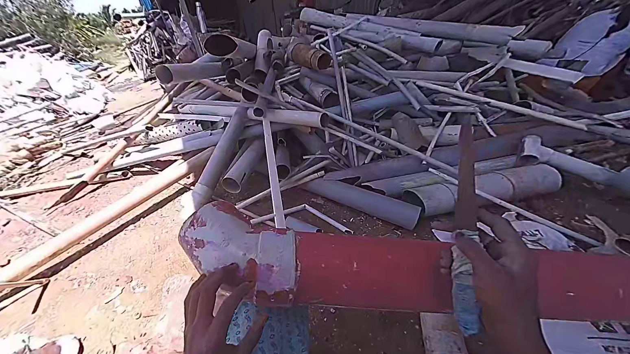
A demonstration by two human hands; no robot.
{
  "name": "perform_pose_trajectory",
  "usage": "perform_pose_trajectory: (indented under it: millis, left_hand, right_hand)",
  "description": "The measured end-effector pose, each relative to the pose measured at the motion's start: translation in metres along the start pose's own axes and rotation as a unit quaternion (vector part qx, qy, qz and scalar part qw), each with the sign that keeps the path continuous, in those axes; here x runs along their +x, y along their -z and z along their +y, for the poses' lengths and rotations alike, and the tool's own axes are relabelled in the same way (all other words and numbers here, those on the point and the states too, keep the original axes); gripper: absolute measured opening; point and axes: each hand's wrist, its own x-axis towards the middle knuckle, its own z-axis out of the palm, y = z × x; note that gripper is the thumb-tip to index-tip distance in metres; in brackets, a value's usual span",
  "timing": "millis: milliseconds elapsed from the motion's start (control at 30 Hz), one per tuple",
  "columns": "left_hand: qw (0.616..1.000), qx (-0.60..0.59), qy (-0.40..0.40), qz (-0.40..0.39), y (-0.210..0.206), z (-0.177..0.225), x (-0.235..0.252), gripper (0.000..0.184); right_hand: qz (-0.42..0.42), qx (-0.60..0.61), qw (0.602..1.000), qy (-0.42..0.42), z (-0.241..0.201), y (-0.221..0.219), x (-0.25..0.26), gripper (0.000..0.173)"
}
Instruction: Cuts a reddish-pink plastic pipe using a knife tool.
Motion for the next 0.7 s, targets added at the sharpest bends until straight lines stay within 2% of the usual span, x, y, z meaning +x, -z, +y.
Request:
perform_pose_trajectory:
  millis: [100,333,400,533,600,700]
  left_hand:
    - [1.000,-0.003,-0.009,0.003,-0.013,0.003,-0.007,0.035]
    - [1.000,0.004,0.003,0.021,-0.043,-0.001,-0.001,0.029]
    - [0.999,-0.005,0.024,0.032,-0.051,0.002,0.006,0.029]
    - [0.995,0.004,0.048,0.083,-0.069,0.011,0.015,0.027]
    - [0.994,0.010,0.050,0.094,-0.074,0.012,0.016,0.028]
    - [0.994,0.011,0.050,0.095,-0.077,0.012,0.016,0.028]
  right_hand:
    - [-0.020,0.025,0.999,-0.008,-0.006,-0.022,-0.005,0.039]
    - [-0.060,0.010,0.991,0.118,0.019,-0.050,0.013,0.039]
    - [-0.062,0.038,0.993,0.095,0.022,-0.053,0.024,0.036]
    - [-0.030,0.081,0.996,-0.015,0.027,-0.045,0.033,0.033]
    - [-0.030,0.087,0.996,-0.014,0.031,-0.039,0.033,0.032]
    - [-0.056,0.082,0.995,0.030,0.037,-0.038,0.031,0.035]
